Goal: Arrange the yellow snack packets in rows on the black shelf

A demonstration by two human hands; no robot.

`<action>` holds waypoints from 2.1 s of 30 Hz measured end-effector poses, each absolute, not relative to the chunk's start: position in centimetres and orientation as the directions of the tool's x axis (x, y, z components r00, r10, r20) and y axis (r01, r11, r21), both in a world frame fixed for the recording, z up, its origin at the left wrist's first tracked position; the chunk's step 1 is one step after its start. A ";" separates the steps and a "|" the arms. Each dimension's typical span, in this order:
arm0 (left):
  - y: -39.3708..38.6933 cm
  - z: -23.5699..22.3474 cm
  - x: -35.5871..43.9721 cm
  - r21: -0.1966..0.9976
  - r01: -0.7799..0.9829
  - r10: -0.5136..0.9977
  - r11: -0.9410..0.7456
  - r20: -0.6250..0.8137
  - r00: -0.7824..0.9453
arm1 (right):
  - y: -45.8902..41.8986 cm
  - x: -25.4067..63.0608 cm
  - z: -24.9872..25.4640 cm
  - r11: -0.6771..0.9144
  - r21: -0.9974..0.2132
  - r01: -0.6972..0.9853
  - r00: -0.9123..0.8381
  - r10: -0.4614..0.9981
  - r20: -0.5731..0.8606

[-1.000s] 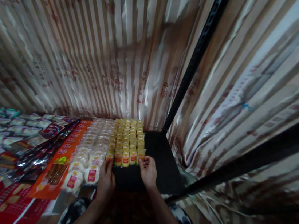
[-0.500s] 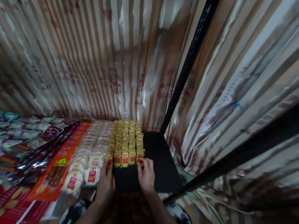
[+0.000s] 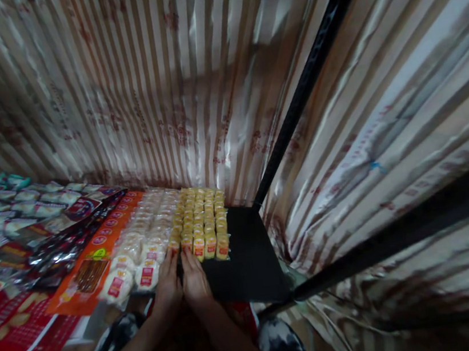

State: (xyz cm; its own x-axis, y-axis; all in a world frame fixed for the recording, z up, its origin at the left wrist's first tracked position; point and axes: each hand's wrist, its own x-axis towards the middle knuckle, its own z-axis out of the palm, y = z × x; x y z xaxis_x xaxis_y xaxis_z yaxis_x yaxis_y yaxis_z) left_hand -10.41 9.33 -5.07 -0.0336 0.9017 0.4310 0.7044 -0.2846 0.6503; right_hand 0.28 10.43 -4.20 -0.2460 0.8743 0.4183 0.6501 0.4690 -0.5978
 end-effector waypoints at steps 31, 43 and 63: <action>9.6 -4.0 -10.0 0.515 0.769 0.851 -0.378 0.521 0.069 | 10.5 3.2 -3.3 0.459 -0.561 0.689 -0.199 0.864 0.462; 9.0 -2.9 -9.9 0.400 0.807 0.802 -0.435 0.580 0.145 | 8.5 5.7 -2.2 0.374 -0.504 0.778 -0.075 0.852 0.517; 10.3 -5.8 -4.9 0.623 0.638 0.881 -0.454 0.419 0.217 | 10.2 6.2 -2.5 0.349 -0.508 0.788 -0.086 0.879 0.470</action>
